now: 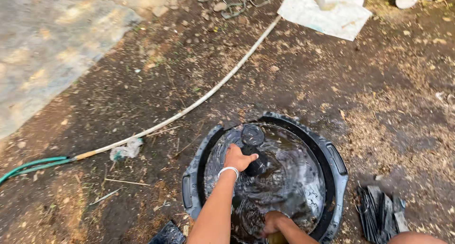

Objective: The person scrubs a small black plastic part with a yellow sponge in a bucket of water, repeatedly rinsing and rotating the part to clean all sides. The part is handled one at a time and remains in the bucket throughout the clip.

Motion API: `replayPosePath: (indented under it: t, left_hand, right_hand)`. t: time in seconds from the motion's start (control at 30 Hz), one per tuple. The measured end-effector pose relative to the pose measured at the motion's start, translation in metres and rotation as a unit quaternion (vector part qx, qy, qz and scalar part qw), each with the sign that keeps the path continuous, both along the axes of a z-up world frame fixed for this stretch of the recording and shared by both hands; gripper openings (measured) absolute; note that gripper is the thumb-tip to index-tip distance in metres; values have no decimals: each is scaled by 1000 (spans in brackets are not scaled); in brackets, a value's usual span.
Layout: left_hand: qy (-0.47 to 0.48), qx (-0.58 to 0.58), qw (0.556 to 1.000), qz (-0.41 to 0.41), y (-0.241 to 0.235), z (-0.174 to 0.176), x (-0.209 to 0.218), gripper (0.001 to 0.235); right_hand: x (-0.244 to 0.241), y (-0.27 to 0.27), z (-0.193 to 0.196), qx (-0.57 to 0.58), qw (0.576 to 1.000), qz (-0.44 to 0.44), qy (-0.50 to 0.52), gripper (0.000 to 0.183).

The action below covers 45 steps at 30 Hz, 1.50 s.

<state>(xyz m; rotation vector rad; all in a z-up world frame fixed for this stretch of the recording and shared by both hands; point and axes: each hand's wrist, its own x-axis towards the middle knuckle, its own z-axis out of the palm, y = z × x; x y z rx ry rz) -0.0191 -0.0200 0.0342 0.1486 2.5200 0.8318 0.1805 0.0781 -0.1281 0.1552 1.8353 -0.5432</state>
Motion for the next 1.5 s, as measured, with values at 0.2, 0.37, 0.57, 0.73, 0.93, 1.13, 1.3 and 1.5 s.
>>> replayPosePath:
  t: [0.2,0.37,0.57,0.73,0.93,1.13,1.3,1.5]
  left_hand:
    - [36,121,988,91,-27,35,-7,85]
    - [-220,430,862,154,-53,84,-22,45]
    - [-276,512,802,133,-65,113,-27,35]
    - [-90,460,882,53,-33,117,-26,51]
    - [268,198,942,-46,-14,149,-8,86]
    - [307,119,944,17,-119,155,-3,84]
    - [365,25,923,121,-269,157,9,80]
    - [246,-87,940,218,-375,157,137,75]
  right_hand:
    - [-11,-24,5,96,988,-57,106,33]
    - [-35,2,31,62,961,-65,262,43]
    - [-58,55,143,129,927,-231,265,32]
    - [-70,95,245,213,887,-129,390,30]
    - [-103,145,267,197,828,-145,504,29]
    - [-125,190,197,226,817,-131,514,29]
    - [-142,221,161,193,846,-45,495,38]
    - [-146,207,139,146,972,-16,184,61]
